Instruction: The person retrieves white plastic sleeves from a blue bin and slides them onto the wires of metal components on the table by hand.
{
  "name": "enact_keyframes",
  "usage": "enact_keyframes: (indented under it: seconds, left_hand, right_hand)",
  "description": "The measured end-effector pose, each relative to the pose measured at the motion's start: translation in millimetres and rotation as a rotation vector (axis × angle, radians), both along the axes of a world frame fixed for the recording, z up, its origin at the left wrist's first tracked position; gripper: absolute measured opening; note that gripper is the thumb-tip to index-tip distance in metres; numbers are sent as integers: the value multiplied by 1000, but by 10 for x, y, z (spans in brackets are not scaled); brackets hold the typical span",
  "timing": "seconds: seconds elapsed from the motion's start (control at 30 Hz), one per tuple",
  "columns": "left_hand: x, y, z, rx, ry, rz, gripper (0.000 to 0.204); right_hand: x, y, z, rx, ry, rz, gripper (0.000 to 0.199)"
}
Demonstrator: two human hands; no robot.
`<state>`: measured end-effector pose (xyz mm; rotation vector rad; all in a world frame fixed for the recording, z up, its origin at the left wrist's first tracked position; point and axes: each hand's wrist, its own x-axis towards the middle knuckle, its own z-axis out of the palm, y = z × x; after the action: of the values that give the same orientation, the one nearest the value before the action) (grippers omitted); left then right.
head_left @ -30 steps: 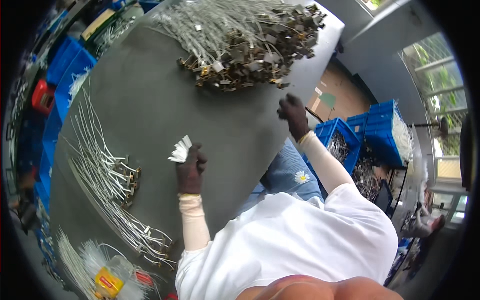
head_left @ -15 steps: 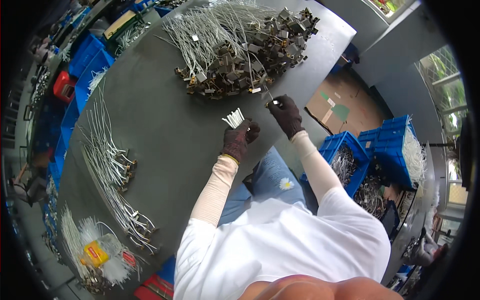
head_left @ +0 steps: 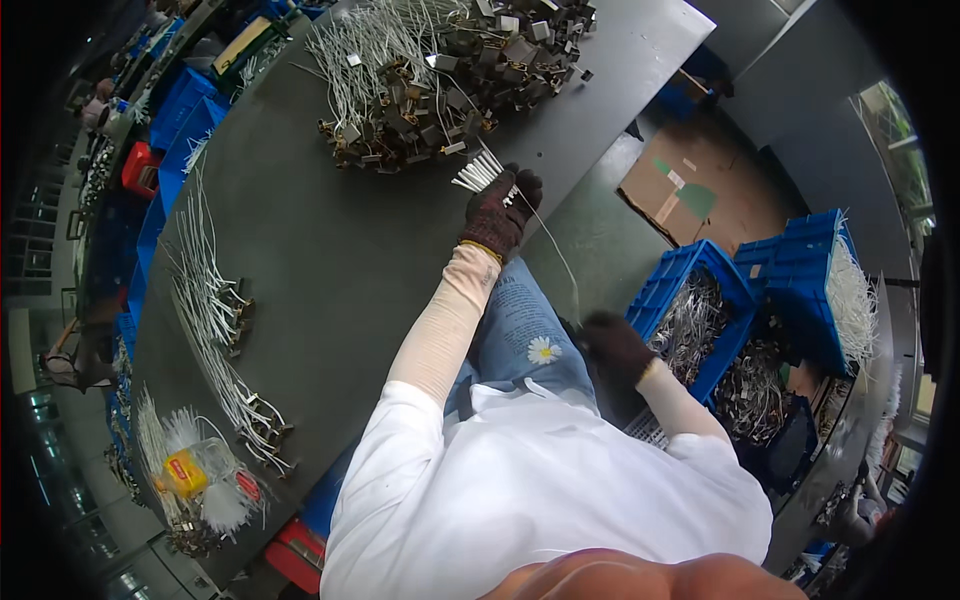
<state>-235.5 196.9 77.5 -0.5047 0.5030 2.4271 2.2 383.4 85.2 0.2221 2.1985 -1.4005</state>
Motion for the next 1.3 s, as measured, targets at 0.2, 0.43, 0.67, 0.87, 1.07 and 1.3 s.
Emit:
enact_keyframes:
  seconds: [0.2,0.43,0.67,0.87,1.07,1.3]
  left_hand:
    - [235,6,-162,117,27,104,14]
    - [130,-1057,-133,124,25,256,15]
    - [168,-1727,66,246,117,520,13]
    - [223,-1835,24,198,182,525,14]
    - [271,-1873,-32,165,190,472,15]
    - [179,-2115,24,243,194,533,15]
  right_hand:
    - [1552,898,-351,41,-28,76,27]
    - [1356,635,-117,-3,-382,-138,28]
    - [1099,572,-56,-50,-360,-56,23]
    - [1002,392,236,21,-453,-184,22]
    - [866,453,323,66,-341,139,20]
    - [778,417,436,49,-392,6,19]
